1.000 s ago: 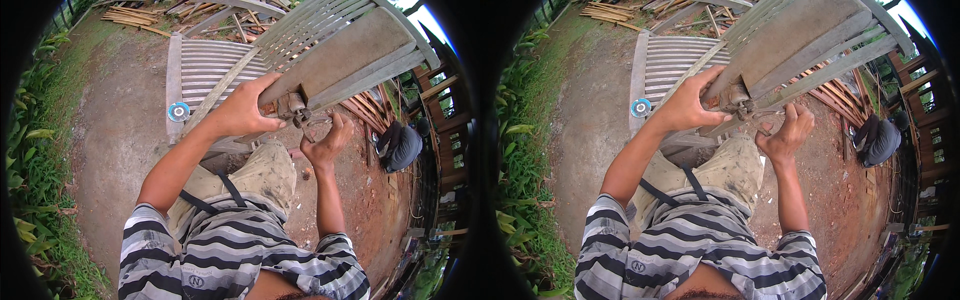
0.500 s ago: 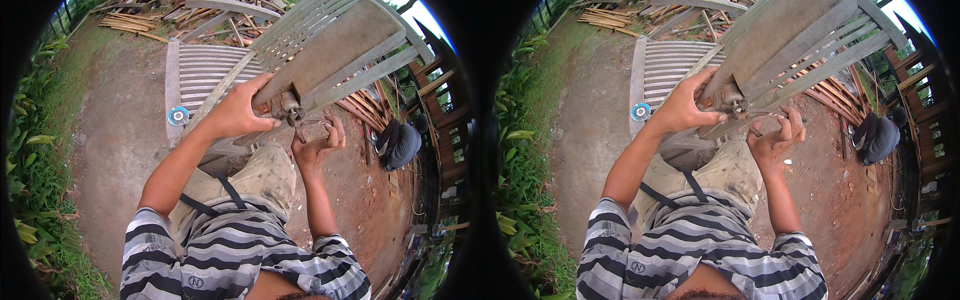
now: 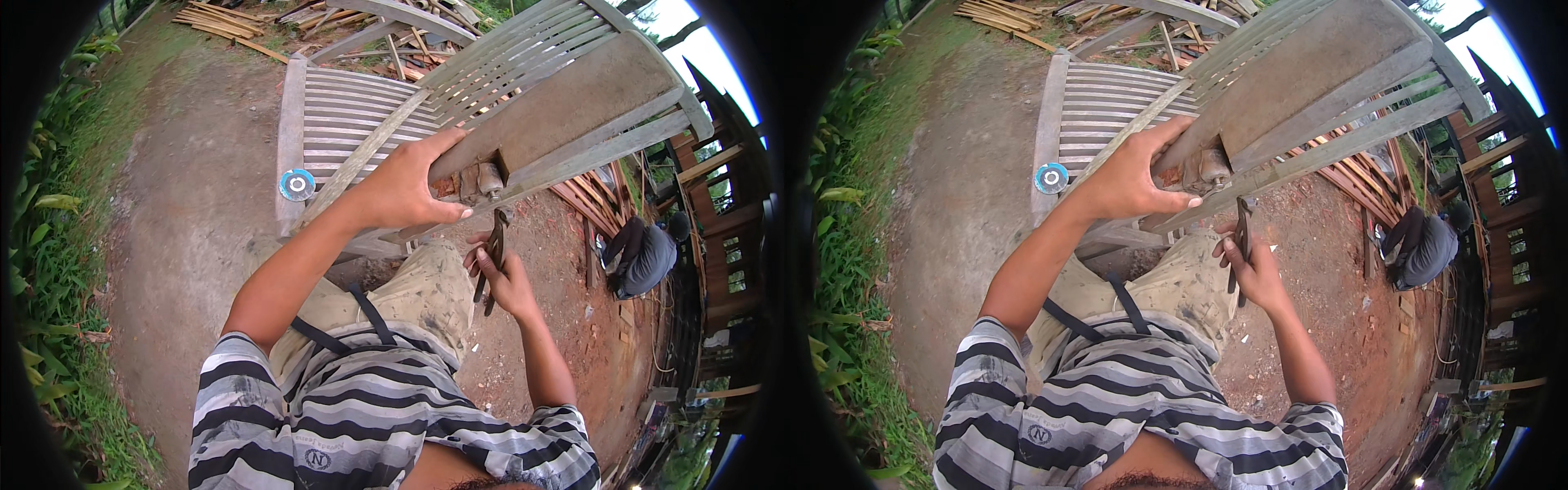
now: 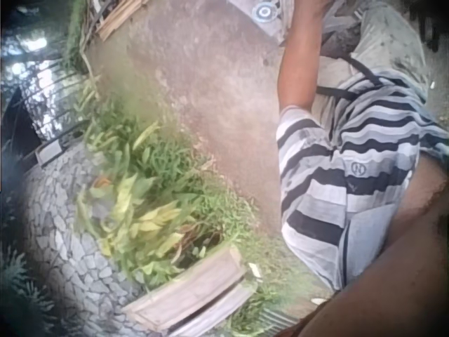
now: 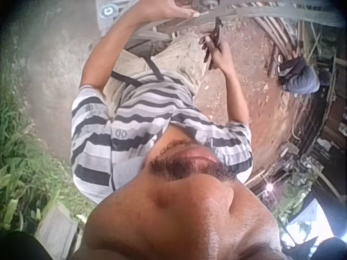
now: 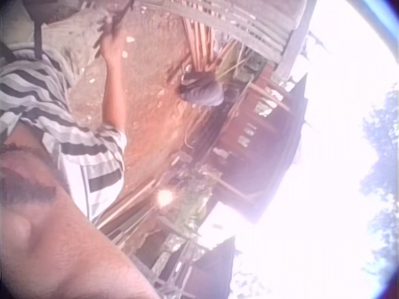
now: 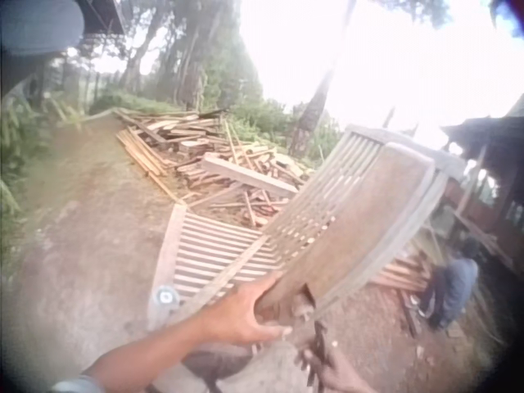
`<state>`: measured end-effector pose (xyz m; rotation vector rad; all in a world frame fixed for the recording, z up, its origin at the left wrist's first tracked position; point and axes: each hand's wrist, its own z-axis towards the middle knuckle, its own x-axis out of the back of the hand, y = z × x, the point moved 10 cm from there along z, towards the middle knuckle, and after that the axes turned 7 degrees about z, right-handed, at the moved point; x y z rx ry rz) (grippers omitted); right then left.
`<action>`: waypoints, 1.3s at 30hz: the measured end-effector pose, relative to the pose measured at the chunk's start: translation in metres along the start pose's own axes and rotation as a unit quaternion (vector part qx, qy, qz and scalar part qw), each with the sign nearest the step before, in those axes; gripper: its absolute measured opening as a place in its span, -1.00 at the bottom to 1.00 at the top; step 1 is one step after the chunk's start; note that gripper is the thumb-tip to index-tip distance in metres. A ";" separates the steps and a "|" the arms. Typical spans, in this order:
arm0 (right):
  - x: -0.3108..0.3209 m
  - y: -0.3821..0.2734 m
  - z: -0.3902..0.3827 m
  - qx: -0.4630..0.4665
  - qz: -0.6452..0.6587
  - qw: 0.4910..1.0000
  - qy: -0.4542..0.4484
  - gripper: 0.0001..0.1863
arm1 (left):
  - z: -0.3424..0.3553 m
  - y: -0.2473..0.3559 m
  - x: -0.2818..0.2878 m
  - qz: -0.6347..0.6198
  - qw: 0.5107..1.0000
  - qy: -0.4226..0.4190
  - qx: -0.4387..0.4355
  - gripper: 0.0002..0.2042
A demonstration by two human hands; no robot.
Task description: The person uses a crowbar to pry apart a wooden chair, removing a broken slat from the seat. They then use the crowbar to scrape and clean the exposed joint area before setting the removed piece aside.
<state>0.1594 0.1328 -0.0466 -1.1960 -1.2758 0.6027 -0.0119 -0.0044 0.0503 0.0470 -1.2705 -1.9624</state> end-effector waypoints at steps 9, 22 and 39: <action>-0.101 0.097 -0.075 -0.199 0.269 0.942 -0.038 -0.59 | -0.001 -0.001 -0.004 -0.008 1.000 -0.017 0.021 -0.11; 0.039 -0.115 -0.049 0.373 -0.401 0.777 0.310 -0.15 | 0.000 -0.002 0.000 0.000 1.000 -0.001 0.006 -0.07; 0.052 -0.153 -0.032 0.411 -0.619 0.571 0.349 -0.16 | 0.000 -0.006 -0.005 0.010 1.000 -0.006 0.008 -0.13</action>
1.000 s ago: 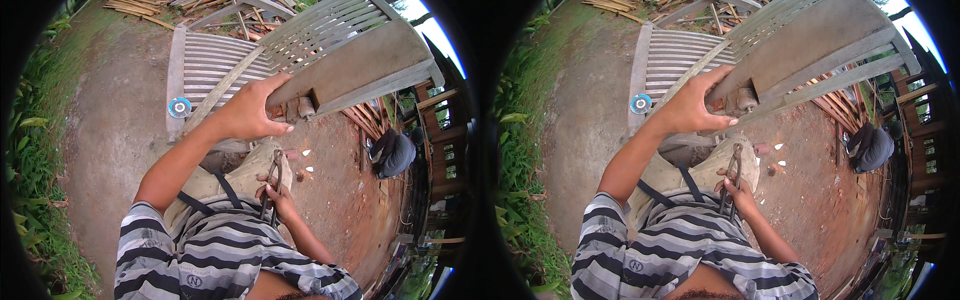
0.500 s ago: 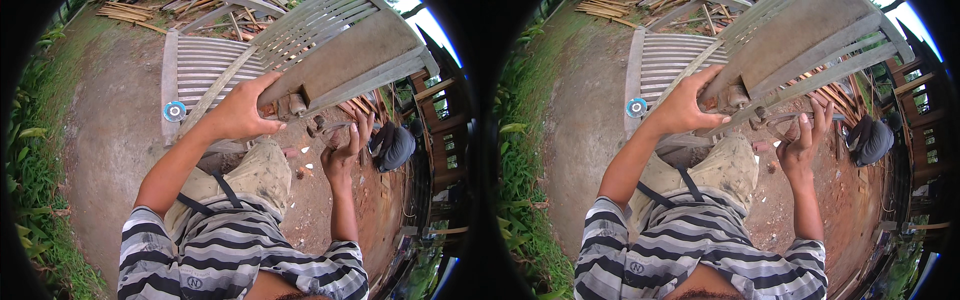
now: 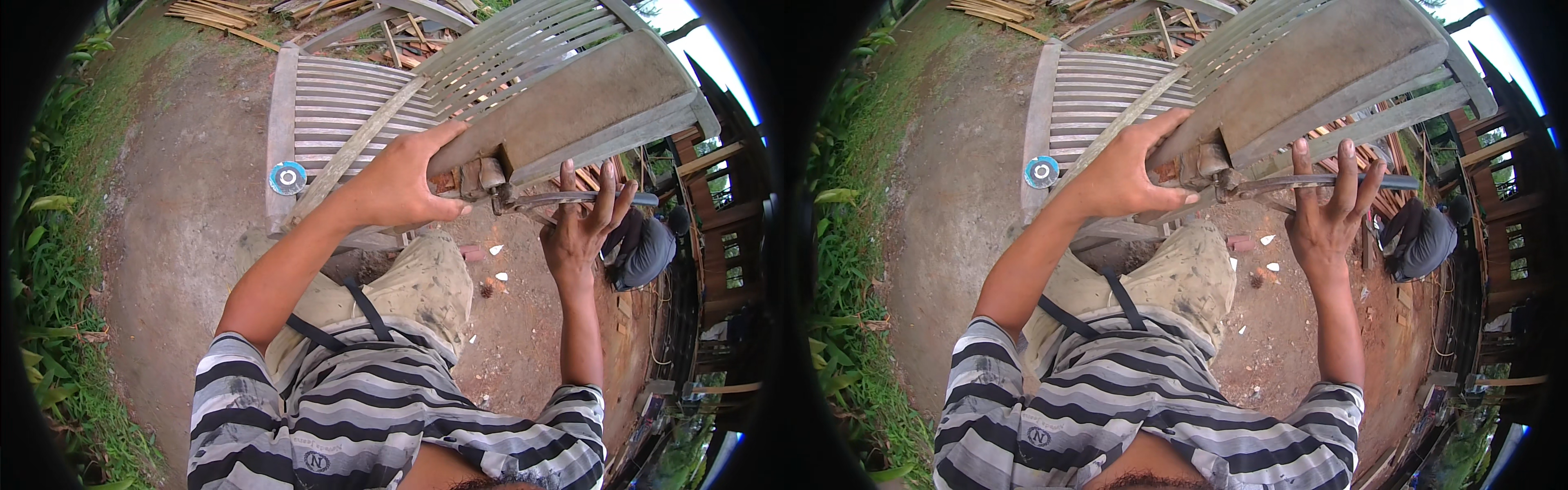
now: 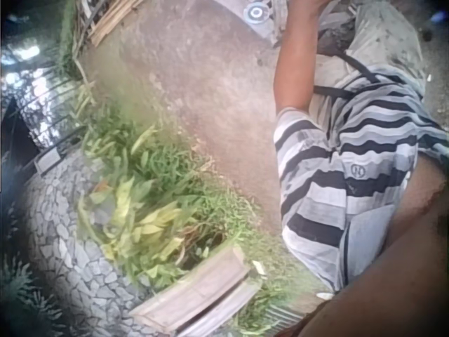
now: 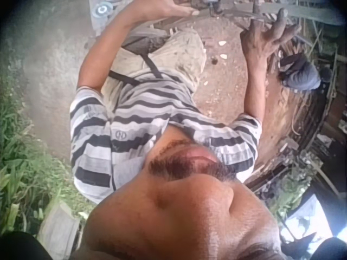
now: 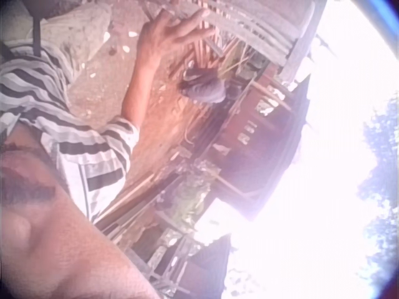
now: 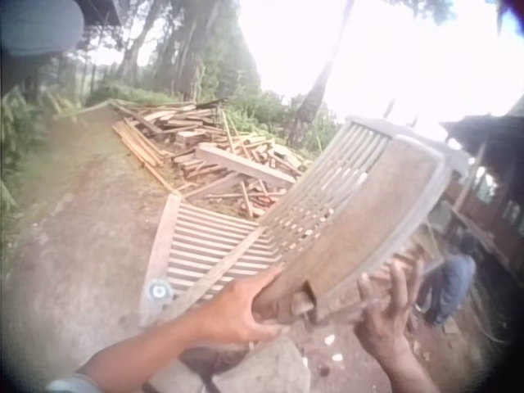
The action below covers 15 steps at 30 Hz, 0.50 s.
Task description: The person uses a crowbar to pry apart a wooden chair, removing a broken slat from the seat. They then use the crowbar to scrape and clean the exposed joint area before setting the removed piece aside.
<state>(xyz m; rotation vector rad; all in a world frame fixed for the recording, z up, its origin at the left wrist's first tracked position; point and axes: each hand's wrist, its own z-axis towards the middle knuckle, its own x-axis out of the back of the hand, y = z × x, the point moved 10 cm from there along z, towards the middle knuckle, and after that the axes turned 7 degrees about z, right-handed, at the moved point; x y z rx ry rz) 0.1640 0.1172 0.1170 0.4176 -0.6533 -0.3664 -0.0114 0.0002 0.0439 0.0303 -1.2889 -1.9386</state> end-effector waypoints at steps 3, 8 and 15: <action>0.002 -0.001 0.002 0.011 -0.015 1.000 -0.007 -0.15 | 0.000 0.002 0.001 0.003 1.000 -0.001 0.005 -0.10; 0.003 0.002 0.005 0.038 -0.026 0.999 -0.008 -0.12 | 0.000 0.004 0.001 0.014 1.000 0.005 -0.006 -0.06; 0.011 -0.003 0.006 0.041 -0.030 0.999 0.021 -0.30 | 0.000 0.004 0.001 0.003 1.000 -0.002 -0.001 -0.05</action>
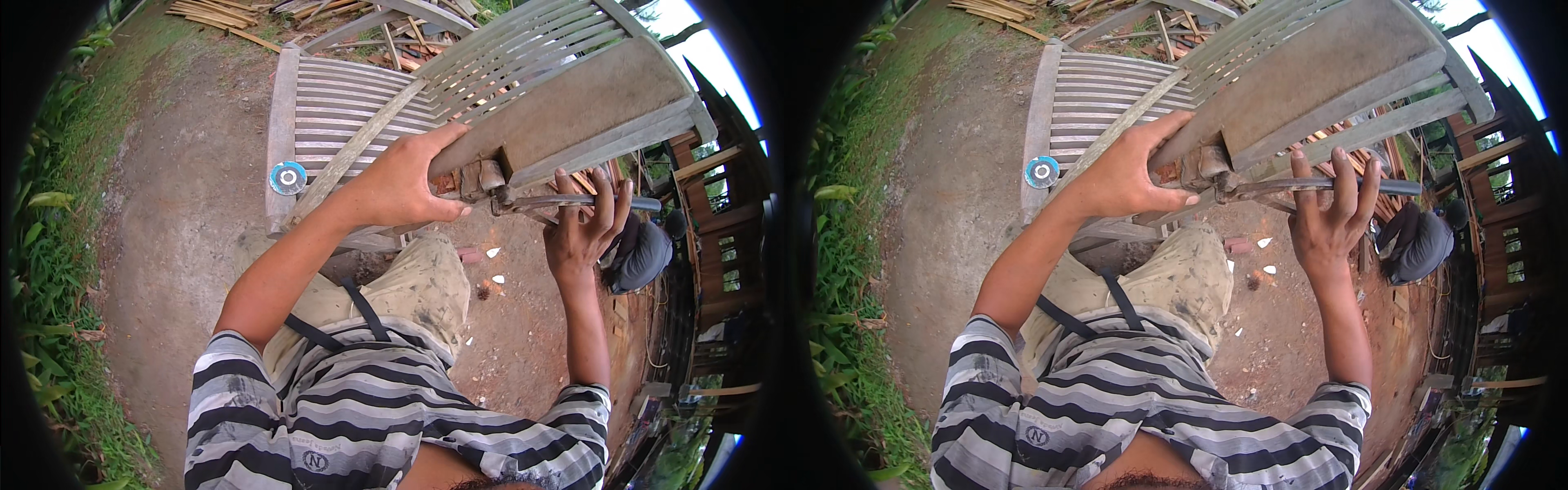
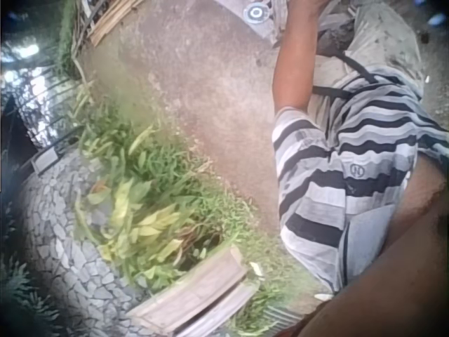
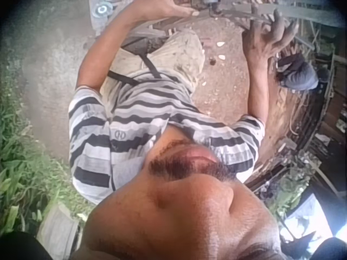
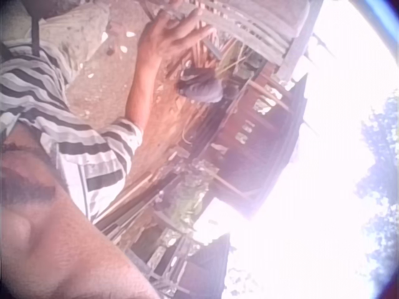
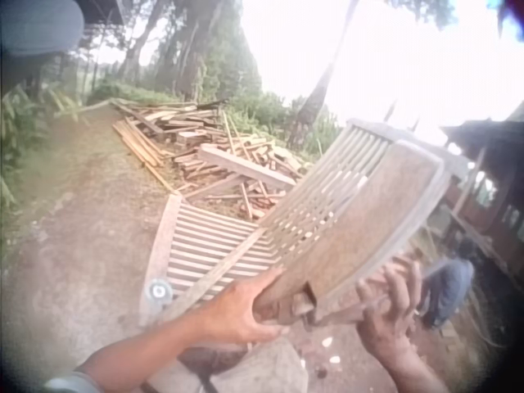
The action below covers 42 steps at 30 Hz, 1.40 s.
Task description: The person uses a crowbar to pry apart a wooden chair, removing a broken slat from the seat. They then use the crowbar to scrape and clean the exposed joint area before setting the removed piece aside.
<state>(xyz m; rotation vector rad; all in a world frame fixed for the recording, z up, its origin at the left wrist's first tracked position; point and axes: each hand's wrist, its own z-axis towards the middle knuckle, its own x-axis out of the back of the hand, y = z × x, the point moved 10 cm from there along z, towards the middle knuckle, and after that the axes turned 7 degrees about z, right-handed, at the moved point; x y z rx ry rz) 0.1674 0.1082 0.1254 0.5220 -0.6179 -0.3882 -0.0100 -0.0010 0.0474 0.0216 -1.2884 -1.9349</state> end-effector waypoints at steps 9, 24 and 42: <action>0.002 0.002 0.000 0.024 0.039 0.998 0.046 -0.55 | -0.001 -0.003 0.000 0.007 1.000 -0.007 0.015 -0.02; 0.002 0.004 0.008 0.056 0.001 0.997 0.051 -0.37 | 0.000 0.003 -0.002 0.002 1.000 -0.013 0.011 -0.04; -0.039 -0.035 -0.046 -0.250 0.166 0.948 0.107 -0.20 | 0.000 0.002 -0.001 -0.017 0.999 -0.018 0.022 -0.08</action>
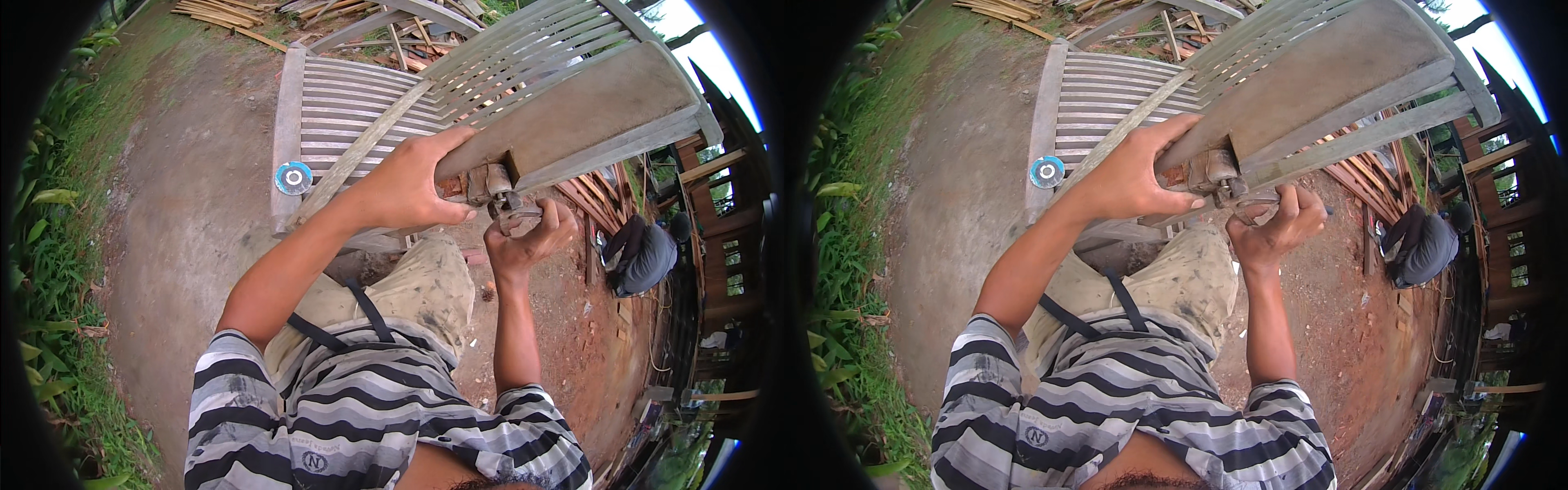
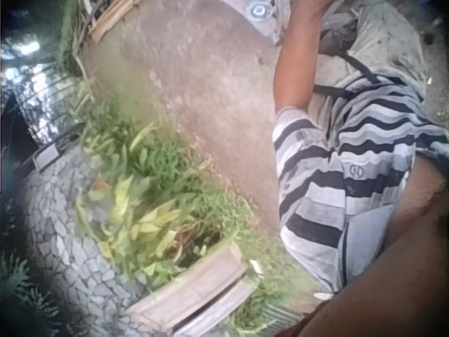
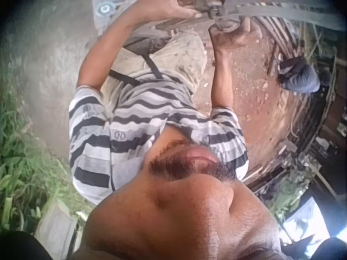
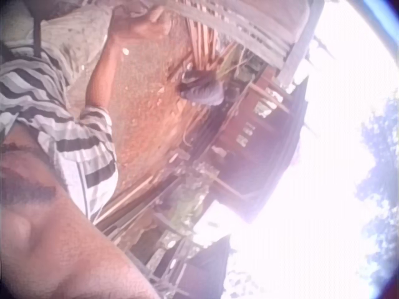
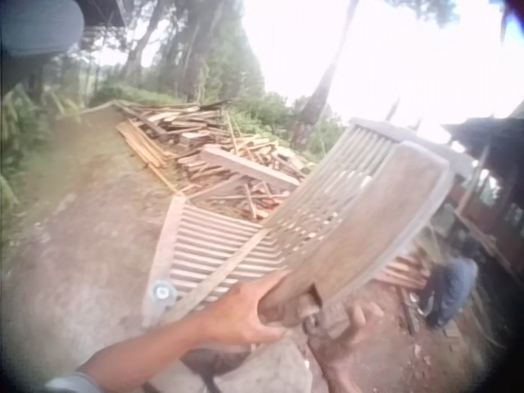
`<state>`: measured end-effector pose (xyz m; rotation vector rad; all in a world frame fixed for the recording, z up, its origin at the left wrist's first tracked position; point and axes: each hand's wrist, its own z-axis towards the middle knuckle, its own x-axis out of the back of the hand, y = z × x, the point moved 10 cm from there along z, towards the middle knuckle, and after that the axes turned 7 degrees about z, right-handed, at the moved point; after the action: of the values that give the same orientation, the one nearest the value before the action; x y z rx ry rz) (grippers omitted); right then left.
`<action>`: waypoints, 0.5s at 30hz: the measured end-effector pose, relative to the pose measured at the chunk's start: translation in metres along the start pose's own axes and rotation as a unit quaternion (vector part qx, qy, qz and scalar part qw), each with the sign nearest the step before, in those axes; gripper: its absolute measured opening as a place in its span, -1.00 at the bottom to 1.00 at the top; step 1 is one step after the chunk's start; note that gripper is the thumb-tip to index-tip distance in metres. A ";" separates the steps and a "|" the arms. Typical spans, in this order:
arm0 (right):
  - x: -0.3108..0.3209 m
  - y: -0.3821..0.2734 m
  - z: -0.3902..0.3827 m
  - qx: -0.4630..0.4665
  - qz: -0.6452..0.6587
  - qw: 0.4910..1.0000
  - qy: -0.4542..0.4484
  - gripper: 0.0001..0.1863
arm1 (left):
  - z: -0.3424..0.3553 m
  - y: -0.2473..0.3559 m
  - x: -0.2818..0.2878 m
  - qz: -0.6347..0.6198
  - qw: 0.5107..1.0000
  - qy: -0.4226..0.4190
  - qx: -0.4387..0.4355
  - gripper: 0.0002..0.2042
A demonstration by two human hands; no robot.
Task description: The person uses a crowbar to pry apart a wooden chair, removing a broken slat from the seat. They then use the crowbar to scrape and clean the exposed joint area before setting the removed piece aside.
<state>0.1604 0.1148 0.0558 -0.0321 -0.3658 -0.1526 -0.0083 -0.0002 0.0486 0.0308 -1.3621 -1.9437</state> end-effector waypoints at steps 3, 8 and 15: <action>-0.020 -0.023 -0.032 -0.138 0.042 0.990 0.004 -0.23 | 0.000 0.000 -0.003 0.015 1.000 0.016 -0.023 -0.11; -0.043 -0.027 -0.056 -0.251 0.161 0.954 0.021 -0.22 | 0.005 0.002 -0.008 -0.009 1.000 -0.023 0.001 -0.13; -0.004 -0.027 0.018 -0.025 0.056 0.998 -0.027 -0.07 | 0.002 -0.001 -0.003 -0.012 1.000 0.009 -0.020 -0.14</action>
<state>0.1461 0.0898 0.0714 -0.1061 -0.4136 -0.0496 -0.0077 0.0034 0.0482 0.0449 -1.3158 -1.9855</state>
